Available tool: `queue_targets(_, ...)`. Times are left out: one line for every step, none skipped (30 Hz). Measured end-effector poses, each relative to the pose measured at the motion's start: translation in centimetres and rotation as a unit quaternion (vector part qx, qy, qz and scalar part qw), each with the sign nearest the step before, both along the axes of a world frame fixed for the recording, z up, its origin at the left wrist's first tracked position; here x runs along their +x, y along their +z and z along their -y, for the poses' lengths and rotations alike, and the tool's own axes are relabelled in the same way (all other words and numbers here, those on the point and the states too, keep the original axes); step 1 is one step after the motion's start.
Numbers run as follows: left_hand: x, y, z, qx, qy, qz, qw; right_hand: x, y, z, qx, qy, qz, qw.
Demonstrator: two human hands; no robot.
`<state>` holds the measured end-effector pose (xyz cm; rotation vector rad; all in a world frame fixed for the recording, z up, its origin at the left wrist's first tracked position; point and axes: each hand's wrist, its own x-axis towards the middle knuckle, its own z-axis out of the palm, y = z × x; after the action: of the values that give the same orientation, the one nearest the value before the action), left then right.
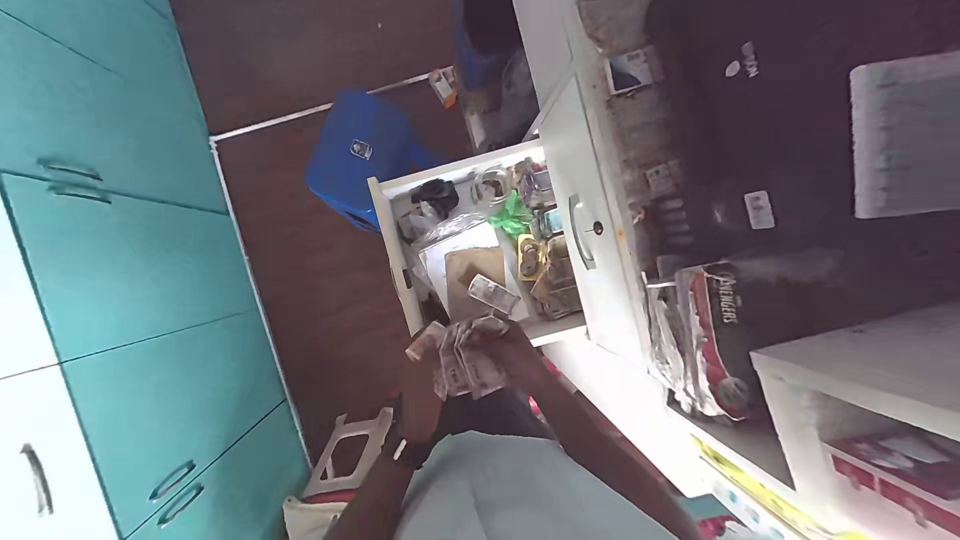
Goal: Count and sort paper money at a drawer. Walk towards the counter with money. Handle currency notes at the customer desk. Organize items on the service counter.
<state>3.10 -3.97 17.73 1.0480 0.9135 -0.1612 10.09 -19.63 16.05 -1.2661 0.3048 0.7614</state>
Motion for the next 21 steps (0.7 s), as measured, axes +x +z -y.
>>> queue_targets(-0.7, -0.2, -0.5, -0.036, 0.027, -0.005, 0.999, -0.4, 0.2, 0.1, -0.002, 0.003, -0.009, 1.000)
queue_targets(-1.2, -0.4, -0.9, -0.055, 0.057, -0.021, 0.997, -0.7, 0.1, 0.5, -0.009, 0.019, -0.009, 1.000)
queue_targets(-1.7, -0.7, -1.4, -0.056, 0.074, -0.037, 0.995, -1.1, -0.2, 1.0, -0.011, 0.053, 0.004, 0.999)
queue_targets(-2.1, -1.1, -1.9, -0.043, 0.074, -0.052, 0.995, -1.4, -0.5, 1.6, -0.021, 0.100, 0.019, 0.995)
queue_targets(-2.7, -1.6, -2.4, -0.026, 0.063, -0.064, 0.996, -1.6, -0.9, 2.2, -0.031, 0.144, 0.027, 0.989)
queue_targets(-3.3, -2.3, -2.9, -0.023, 0.039, -0.061, 0.997, -1.8, -1.2, 2.7, -0.040, 0.183, 0.028, 0.982)
queue_targets(-3.6, -2.7, -3.2, -0.027, 0.022, -0.058, 0.998, -1.9, -1.3, 3.1, -0.058, 0.217, 0.024, 0.974)
queue_targets(-3.8, -3.0, -3.4, -0.032, 0.011, -0.056, 0.998, -2.0, -1.4, 3.3, -0.074, 0.225, 0.016, 0.971)
queue_targets(-3.9, -3.2, -3.5, -0.043, 0.002, -0.049, 0.998, -2.1, -1.4, 3.3, -0.085, 0.209, 0.004, 0.974)
queue_targets(-3.9, -3.2, -3.4, -0.055, -0.006, -0.042, 0.998, -2.2, -1.6, 3.4, -0.082, 0.179, -0.010, 0.980)
queue_targets(-3.9, -3.2, -3.1, -0.065, -0.009, -0.038, 0.997, -2.2, -1.6, 3.4, -0.069, 0.148, -0.020, 0.986)
queue_targets(-3.6, -3.0, -2.7, -0.073, -0.007, -0.041, 0.996, -2.1, -1.5, 3.3, -0.048, 0.121, -0.023, 0.991)
queue_targets(-3.0, -2.7, -2.2, -0.069, 0.001, -0.053, 0.996, -1.9, -1.2, 3.0, -0.026, 0.102, -0.024, 0.994)
queue_targets(-2.4, -2.3, -1.7, -0.049, 0.002, -0.073, 0.996, -1.8, -0.9, 2.8, -0.004, 0.089, -0.024, 0.996)
queue_targets(-1.8, -1.9, -1.1, -0.019, -0.002, -0.101, 0.995, -1.7, -0.5, 2.4, 0.013, 0.081, -0.024, 0.996)
queue_targets(-1.4, -1.7, -0.6, 0.008, -0.008, -0.134, 0.991, -1.7, -0.2, 1.9, 0.027, 0.081, -0.021, 0.996)
queue_targets(-1.2, -1.6, -0.2, 0.019, -0.017, -0.156, 0.987, -1.8, -0.1, 1.5, 0.037, 0.084, -0.015, 0.996)
queue_targets(-1.1, -1.5, 0.1, 0.017, -0.031, -0.161, 0.986, -2.1, -0.2, 1.0, 0.040, 0.091, 0.004, 0.995)
queue_targets(-0.9, -1.4, 0.5, 0.009, -0.036, -0.151, 0.988, -2.4, -0.4, 0.4, 0.028, 0.098, 0.029, 0.994)
queue_targets(-0.9, -1.2, 0.7, -0.014, -0.040, -0.127, 0.991, -2.7, -0.7, -0.2, -0.006, 0.104, 0.052, 0.993)
queue_targets(-1.0, -0.9, 0.8, -0.040, -0.046, -0.097, 0.993, -3.1, -0.8, -0.9, -0.043, 0.100, 0.064, 0.992)
